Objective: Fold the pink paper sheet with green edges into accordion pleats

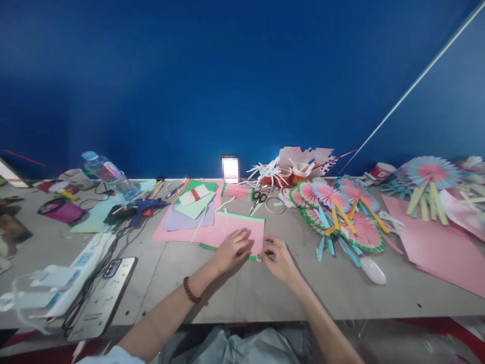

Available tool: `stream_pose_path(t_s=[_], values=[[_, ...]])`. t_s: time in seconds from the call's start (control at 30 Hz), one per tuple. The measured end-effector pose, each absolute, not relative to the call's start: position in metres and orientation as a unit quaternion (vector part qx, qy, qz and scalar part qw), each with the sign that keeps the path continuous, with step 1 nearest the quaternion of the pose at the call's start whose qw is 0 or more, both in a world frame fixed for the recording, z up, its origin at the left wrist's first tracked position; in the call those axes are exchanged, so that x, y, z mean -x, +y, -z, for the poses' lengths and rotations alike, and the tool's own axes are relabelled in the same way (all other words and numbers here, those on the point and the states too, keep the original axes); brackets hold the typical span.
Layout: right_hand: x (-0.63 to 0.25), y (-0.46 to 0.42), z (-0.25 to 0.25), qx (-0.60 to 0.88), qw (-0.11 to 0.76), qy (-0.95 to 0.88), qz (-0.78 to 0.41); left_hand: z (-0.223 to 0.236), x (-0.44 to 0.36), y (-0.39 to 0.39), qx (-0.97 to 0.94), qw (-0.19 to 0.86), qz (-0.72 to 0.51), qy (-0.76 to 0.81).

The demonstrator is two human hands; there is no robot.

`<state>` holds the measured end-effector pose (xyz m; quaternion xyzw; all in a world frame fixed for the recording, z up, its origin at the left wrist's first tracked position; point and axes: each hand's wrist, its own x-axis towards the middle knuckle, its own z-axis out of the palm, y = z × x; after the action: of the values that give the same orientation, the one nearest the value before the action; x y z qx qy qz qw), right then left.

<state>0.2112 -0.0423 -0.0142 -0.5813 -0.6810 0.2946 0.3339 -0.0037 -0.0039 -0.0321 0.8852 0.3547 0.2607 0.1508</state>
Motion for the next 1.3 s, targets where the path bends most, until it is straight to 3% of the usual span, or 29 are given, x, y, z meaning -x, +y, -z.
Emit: stream_pose_path(t_s=[0.27, 0.63, 1.3], values=[[-0.205, -0.048, 0.019, 0.588, 0.347, -0.675, -0.282, 0.019, -0.003, -0.01, -0.865, 0.192, -0.326, 0.331], [-0.206, -0.047, 0.021, 0.59, 0.331, -0.684, -0.274, 0.01, 0.005, -0.009, -0.916, 0.172, -0.22, 0.287], [-0.203, -0.051, 0.009, 0.59, 0.328, -0.674, -0.3, 0.014, 0.004, -0.007, -0.921, 0.18, -0.203, 0.28]])
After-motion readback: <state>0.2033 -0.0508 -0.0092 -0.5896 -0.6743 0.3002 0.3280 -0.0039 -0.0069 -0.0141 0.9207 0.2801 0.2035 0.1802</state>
